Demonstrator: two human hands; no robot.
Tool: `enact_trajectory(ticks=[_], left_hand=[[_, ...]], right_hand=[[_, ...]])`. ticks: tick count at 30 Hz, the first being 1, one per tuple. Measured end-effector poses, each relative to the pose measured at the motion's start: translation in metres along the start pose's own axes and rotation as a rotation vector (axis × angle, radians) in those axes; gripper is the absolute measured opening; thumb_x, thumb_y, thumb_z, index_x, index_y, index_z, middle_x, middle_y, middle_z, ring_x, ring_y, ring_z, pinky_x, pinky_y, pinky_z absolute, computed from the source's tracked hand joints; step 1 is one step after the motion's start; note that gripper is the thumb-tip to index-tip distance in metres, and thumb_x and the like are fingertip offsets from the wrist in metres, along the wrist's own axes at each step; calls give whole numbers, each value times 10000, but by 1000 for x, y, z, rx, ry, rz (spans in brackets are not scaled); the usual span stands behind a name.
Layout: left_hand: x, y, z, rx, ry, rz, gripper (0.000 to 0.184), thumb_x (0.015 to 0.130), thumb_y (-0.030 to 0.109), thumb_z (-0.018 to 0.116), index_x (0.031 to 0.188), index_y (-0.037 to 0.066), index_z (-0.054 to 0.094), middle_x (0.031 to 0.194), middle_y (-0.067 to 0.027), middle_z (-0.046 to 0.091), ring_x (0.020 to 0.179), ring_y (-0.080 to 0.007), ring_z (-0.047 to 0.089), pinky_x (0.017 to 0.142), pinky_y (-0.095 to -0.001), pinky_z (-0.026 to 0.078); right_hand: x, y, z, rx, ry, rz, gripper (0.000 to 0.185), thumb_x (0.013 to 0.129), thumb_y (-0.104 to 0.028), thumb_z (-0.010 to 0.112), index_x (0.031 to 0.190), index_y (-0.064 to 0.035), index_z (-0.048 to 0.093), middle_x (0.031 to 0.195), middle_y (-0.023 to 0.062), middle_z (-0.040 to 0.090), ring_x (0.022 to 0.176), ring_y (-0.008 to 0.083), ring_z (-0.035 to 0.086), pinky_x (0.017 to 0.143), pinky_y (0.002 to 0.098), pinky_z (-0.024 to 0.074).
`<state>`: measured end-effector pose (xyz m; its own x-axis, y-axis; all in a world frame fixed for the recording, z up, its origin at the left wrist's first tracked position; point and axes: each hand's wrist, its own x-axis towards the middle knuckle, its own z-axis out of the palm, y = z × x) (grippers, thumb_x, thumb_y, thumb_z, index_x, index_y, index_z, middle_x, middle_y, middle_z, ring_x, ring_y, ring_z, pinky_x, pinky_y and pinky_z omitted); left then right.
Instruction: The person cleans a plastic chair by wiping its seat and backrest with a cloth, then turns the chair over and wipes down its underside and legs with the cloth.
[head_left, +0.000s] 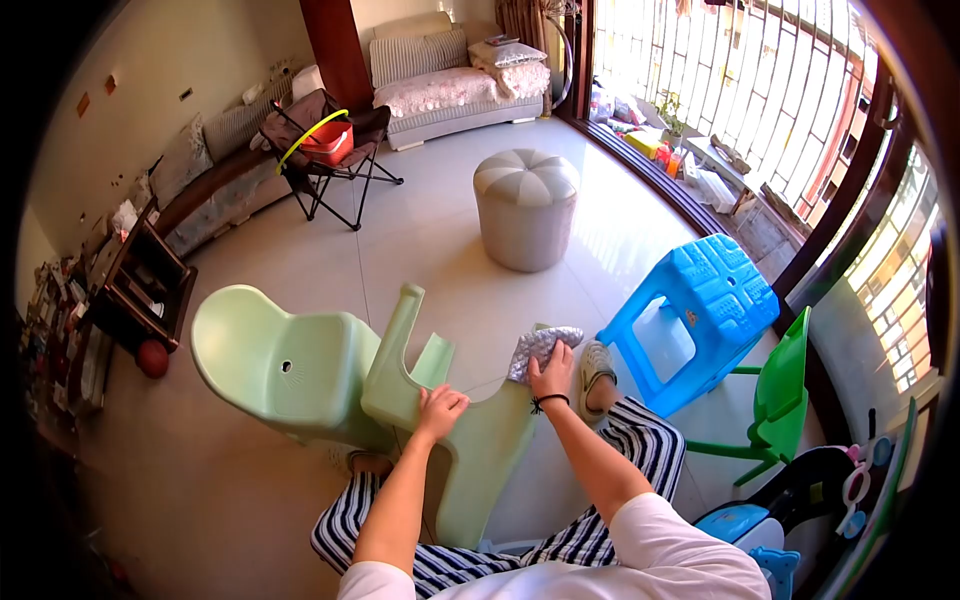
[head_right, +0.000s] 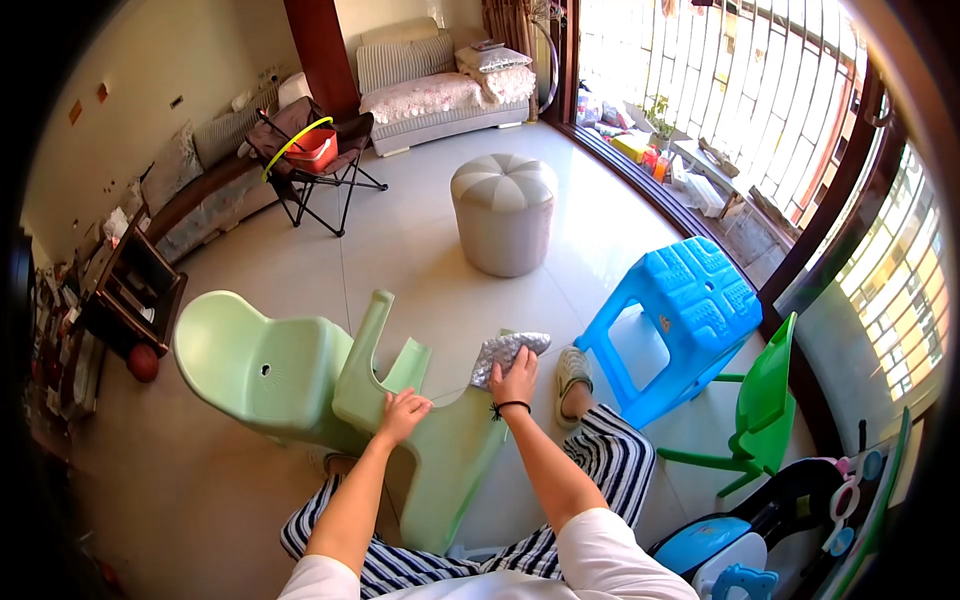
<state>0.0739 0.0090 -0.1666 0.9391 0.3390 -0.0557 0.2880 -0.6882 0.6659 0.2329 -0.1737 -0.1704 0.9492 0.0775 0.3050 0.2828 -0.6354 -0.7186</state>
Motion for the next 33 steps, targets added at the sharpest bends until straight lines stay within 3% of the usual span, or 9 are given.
enact_trajectory(ticks=[3,7,10,13,17,21,26,30,33], left_hand=[[0,1,5,-7,22,-2,330,915,436,468,970,197,688,1132,55,620,1274,-196,382,1116,-517,27],[0,-2,4,-42,34,-23,418,937,484,392,958,195,692,1126,43,623,1259,-196,393,1112,-506,22],[-2,6,0,-78,40,-32,473,945,519,343,945,202,694,1122,33,625,1253,-194,397,1109,-500,19],[0,9,0,-51,17,-39,546,957,531,277,958,172,688,1141,10,615,1267,-222,375,1105,-512,4],[-2,7,-3,-84,31,-59,535,944,559,297,939,201,695,1124,19,625,1261,-189,387,1110,-488,6],[0,12,-3,-103,2,-64,555,941,572,283,946,201,696,1139,22,617,1268,-187,379,1113,-479,-1],[4,8,5,-100,-4,-69,557,939,576,286,948,199,696,1145,25,613,1268,-186,377,1113,-481,-4],[1,3,1,-83,2,-70,558,935,581,295,951,194,696,1152,22,609,1267,-185,376,1110,-490,0],[-1,3,2,-73,11,-51,555,935,578,298,955,191,696,1154,21,608,1264,-188,380,1109,-492,1]], right_hand=[[-14,-12,-6,-134,30,-111,612,771,-263,662,1297,-65,420,1320,189,386,1139,391,405,968,463,354],[-104,-15,-35,-53,-100,-332,546,704,-237,697,1208,-151,507,1218,149,430,1101,359,423,922,451,398],[-179,-14,-68,117,-416,-387,529,681,-233,740,1161,-136,538,1099,132,490,1002,354,490,837,434,455],[-205,-19,-77,133,-509,-448,466,693,-259,743,1102,-121,566,1053,127,518,954,337,523,807,412,468],[-126,-19,-53,90,-223,-538,449,687,-274,732,1085,-157,562,1089,105,530,928,324,541,768,419,454],[-18,-12,-34,-130,8,-361,430,761,-277,656,1151,-145,531,1163,105,499,1004,330,487,832,422,420],[-13,-4,-25,-173,29,-421,434,776,-190,616,1188,-99,519,1217,147,479,1095,356,444,914,435,404],[-117,-19,-52,-159,-145,-601,487,670,-208,673,1140,-170,555,1183,61,499,1068,309,451,900,417,402],[-188,-8,-66,-39,-430,-797,494,671,-239,694,1145,-227,554,1177,-4,485,1081,247,445,818,373,424]])
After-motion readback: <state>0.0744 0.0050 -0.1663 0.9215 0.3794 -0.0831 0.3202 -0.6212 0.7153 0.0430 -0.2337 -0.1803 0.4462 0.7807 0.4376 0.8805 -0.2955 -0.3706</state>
